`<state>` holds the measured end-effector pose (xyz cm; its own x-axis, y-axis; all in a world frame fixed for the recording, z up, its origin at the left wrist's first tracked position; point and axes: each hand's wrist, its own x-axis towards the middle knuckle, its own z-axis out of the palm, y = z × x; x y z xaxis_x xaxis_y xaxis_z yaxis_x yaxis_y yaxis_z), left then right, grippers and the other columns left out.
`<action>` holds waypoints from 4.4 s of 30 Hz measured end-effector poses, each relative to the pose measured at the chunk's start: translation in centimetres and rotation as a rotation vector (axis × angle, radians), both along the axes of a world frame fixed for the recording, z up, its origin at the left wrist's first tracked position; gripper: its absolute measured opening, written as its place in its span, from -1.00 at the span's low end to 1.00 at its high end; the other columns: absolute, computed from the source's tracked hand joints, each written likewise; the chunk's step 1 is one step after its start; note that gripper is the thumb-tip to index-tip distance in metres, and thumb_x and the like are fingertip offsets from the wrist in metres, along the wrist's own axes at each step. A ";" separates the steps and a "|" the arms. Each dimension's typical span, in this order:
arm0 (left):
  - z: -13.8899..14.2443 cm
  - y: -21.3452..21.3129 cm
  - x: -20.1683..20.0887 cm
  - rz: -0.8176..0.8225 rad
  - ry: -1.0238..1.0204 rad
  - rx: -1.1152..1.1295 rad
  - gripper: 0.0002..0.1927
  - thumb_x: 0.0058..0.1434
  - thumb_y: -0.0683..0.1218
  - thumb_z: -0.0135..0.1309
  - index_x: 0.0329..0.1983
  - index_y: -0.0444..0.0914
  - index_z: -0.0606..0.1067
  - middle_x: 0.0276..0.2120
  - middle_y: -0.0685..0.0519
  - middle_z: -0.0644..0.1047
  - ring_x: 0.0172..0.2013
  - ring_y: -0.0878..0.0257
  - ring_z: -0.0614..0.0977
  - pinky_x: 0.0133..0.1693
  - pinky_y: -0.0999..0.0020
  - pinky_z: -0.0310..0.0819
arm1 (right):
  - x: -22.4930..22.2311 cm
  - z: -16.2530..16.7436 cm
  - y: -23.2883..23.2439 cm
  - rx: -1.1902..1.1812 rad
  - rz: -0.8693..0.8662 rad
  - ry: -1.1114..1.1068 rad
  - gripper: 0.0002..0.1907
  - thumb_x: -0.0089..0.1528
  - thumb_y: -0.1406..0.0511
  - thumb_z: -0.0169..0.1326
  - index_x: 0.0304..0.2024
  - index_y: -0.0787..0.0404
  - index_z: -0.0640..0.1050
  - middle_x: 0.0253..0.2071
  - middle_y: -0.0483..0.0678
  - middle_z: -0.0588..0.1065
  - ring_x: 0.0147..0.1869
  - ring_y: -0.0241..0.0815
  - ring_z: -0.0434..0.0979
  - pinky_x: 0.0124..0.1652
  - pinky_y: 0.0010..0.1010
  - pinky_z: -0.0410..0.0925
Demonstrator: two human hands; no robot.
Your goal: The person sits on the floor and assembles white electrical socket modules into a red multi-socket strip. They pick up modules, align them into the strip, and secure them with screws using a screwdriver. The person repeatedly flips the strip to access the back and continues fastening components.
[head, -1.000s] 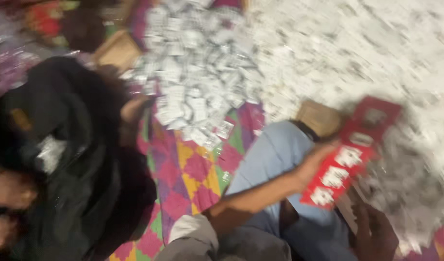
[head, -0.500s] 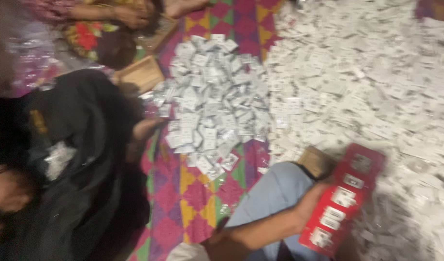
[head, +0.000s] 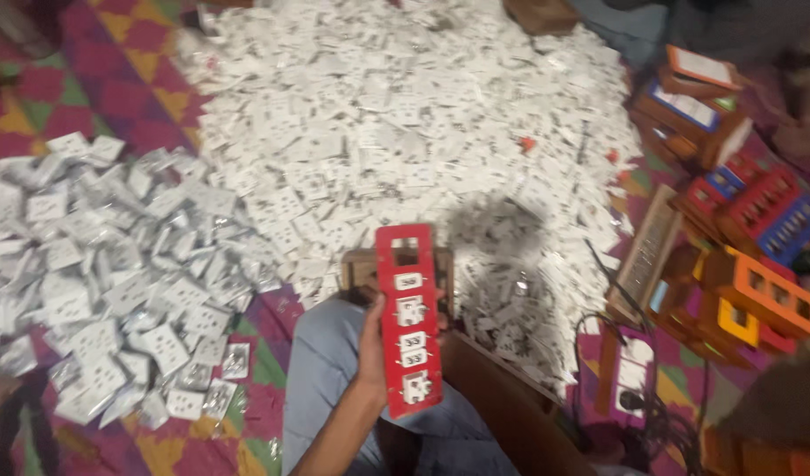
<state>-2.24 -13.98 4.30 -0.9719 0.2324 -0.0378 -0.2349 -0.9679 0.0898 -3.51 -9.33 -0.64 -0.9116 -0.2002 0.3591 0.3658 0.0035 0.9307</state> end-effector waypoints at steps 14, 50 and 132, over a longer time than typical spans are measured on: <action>3.1 1.0 -0.9 0.169 -0.204 -0.187 -0.29 0.34 0.29 -0.16 0.24 -0.37 0.38 0.05 -0.17 0.57 -0.22 0.06 0.63 -0.26 0.16 0.58 | -0.4 1.0 -2.6 0.203 -0.181 -0.042 -0.55 0.46 0.15 -0.26 0.19 0.24 0.51 0.08 -0.08 0.58 0.06 -0.25 0.59 0.25 -0.23 0.22; -4.2 9.8 1.3 -0.395 -0.134 -0.139 -0.34 0.52 0.24 -0.22 0.43 -0.34 0.27 0.10 -0.25 0.53 -0.10 -0.08 0.69 -0.13 0.07 0.65 | 2.5 3.9 26.5 -2.764 0.768 -0.085 -0.80 0.36 0.59 -0.05 -0.11 0.34 0.57 -0.20 -0.02 0.57 -0.16 -0.31 0.60 -0.13 -0.50 0.49; -3.3 11.1 1.1 -0.350 -0.268 -0.148 -0.32 0.45 0.29 -0.19 0.33 -0.34 0.36 0.11 -0.14 0.56 -0.08 0.09 0.65 -0.09 0.07 0.60 | 2.8 4.0 24.8 -2.678 0.804 -0.509 -0.72 0.32 0.44 0.20 0.06 0.18 0.49 0.31 0.05 0.31 0.45 -0.06 0.33 0.35 -0.21 0.26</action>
